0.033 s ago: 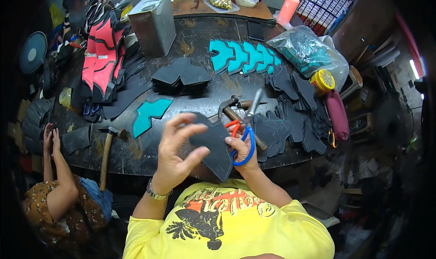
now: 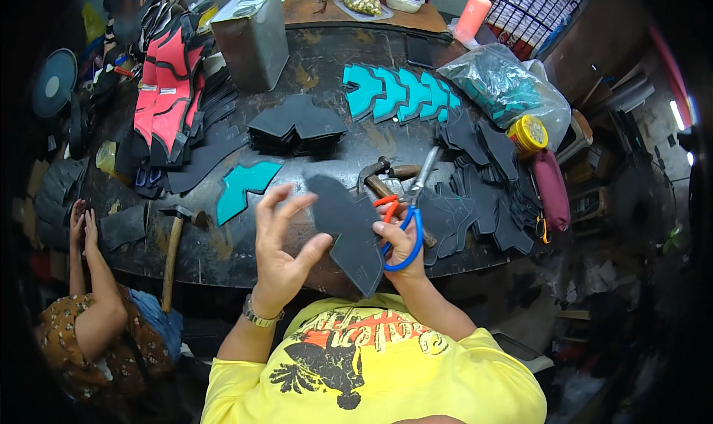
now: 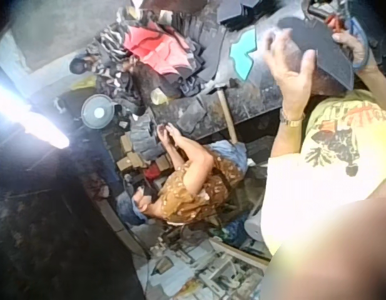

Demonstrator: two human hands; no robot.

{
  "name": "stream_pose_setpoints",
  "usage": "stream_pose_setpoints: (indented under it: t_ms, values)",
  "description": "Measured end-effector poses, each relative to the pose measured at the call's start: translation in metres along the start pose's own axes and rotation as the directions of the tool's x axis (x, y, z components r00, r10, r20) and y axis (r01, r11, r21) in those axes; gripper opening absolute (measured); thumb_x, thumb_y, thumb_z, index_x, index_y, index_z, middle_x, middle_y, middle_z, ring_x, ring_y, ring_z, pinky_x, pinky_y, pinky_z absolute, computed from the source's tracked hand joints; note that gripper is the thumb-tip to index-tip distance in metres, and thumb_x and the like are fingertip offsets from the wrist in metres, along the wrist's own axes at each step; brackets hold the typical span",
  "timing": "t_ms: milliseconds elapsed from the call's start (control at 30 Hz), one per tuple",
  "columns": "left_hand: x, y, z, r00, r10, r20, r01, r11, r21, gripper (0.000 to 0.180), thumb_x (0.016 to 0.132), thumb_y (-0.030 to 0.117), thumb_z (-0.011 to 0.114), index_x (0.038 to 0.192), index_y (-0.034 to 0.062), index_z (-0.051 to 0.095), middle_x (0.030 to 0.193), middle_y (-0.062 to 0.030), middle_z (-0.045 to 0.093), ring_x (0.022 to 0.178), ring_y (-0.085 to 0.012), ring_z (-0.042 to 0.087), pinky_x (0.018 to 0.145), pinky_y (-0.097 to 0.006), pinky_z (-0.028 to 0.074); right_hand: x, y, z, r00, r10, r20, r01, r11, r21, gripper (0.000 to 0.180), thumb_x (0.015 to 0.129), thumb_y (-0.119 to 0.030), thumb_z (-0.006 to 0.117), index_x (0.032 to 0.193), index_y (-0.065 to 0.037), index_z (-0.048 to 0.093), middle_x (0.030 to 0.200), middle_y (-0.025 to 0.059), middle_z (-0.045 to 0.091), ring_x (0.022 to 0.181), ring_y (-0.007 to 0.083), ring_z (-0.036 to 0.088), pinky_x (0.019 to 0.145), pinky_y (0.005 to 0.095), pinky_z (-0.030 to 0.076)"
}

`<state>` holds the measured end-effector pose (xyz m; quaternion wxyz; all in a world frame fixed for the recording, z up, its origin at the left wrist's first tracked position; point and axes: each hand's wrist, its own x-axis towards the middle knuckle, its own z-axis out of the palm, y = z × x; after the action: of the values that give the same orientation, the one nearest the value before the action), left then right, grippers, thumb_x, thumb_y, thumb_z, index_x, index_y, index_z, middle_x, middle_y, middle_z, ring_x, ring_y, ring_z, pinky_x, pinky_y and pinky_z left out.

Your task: The person uses a hammer and a pointed tool to mark and shape a teal rubber piece, then uses scissors to trim a black rubber piece. The person repeatedly marks, hammers, and trims the rubber pieces on a cluttered workbench.

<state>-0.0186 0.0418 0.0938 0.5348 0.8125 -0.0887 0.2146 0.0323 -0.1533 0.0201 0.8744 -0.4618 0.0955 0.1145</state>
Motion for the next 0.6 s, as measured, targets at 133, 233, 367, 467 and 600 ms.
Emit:
stream_pose_setpoints:
  t_ms: [133,233,367,467,600]
  values:
    - [-0.029,-0.046,0.025,0.903,-0.426,0.057,0.382,0.736,-0.559,0.072,0.09,0.016,0.077,0.152,0.0032,0.042,0.145,-0.0127,0.05,0.134,-0.0233,0.05,0.114,-0.038,0.04,0.007,-0.012,0.007,0.963,-0.268,0.022,0.265,0.96,0.09,0.043,0.084,0.0,0.071,0.122,-0.002,0.052,0.104,0.0063,0.062,0.089,0.0129,0.063,0.084,0.0283,0.052]
    - [-0.032,-0.054,0.033,0.793,-0.413,0.448,0.595,0.368,-0.714,0.056,0.093,0.015,0.075,0.142,-0.0011,0.053,0.134,-0.0095,0.061,0.119,-0.018,0.06,0.105,-0.034,0.047,0.008,-0.014,0.012,0.92,-0.39,0.022,0.391,0.92,-0.022,0.042,0.083,0.002,0.071,0.12,-0.003,0.052,0.106,0.0058,0.06,0.092,0.0117,0.061,0.086,0.0273,0.05]
    - [-0.021,-0.044,0.044,0.779,-0.395,0.487,0.626,0.535,-0.567,0.03,0.096,0.011,0.071,0.122,-0.0037,0.067,0.109,-0.0029,0.072,0.094,-0.0091,0.066,0.085,-0.026,0.055,0.003,-0.013,0.012,0.882,-0.454,0.127,0.471,0.859,-0.201,0.042,0.084,0.003,0.071,0.12,-0.003,0.053,0.11,0.0046,0.058,0.099,0.0117,0.058,0.091,0.0266,0.047]
    - [-0.011,-0.041,0.045,0.81,-0.359,0.464,0.579,0.612,-0.538,0.027,0.097,0.01,0.071,0.121,-0.0036,0.068,0.109,-0.0023,0.072,0.095,-0.0072,0.063,0.084,-0.025,0.054,-0.001,-0.017,0.005,0.885,-0.427,0.185,0.466,0.822,-0.329,0.042,0.084,0.0,0.074,0.12,-0.003,0.053,0.109,0.0047,0.058,0.098,0.011,0.058,0.089,0.0257,0.048]
    - [0.001,-0.046,0.032,0.893,-0.372,0.253,0.448,0.684,-0.576,0.023,0.099,0.012,0.07,0.116,-0.0035,0.07,0.107,-0.0018,0.073,0.093,-0.007,0.064,0.081,-0.024,0.054,-0.013,-0.022,-0.008,0.931,-0.292,0.218,0.338,0.916,-0.215,0.034,0.088,-0.005,0.075,0.113,-0.003,0.053,0.09,0.0061,0.063,0.071,0.0071,0.056,0.065,0.0209,0.046]
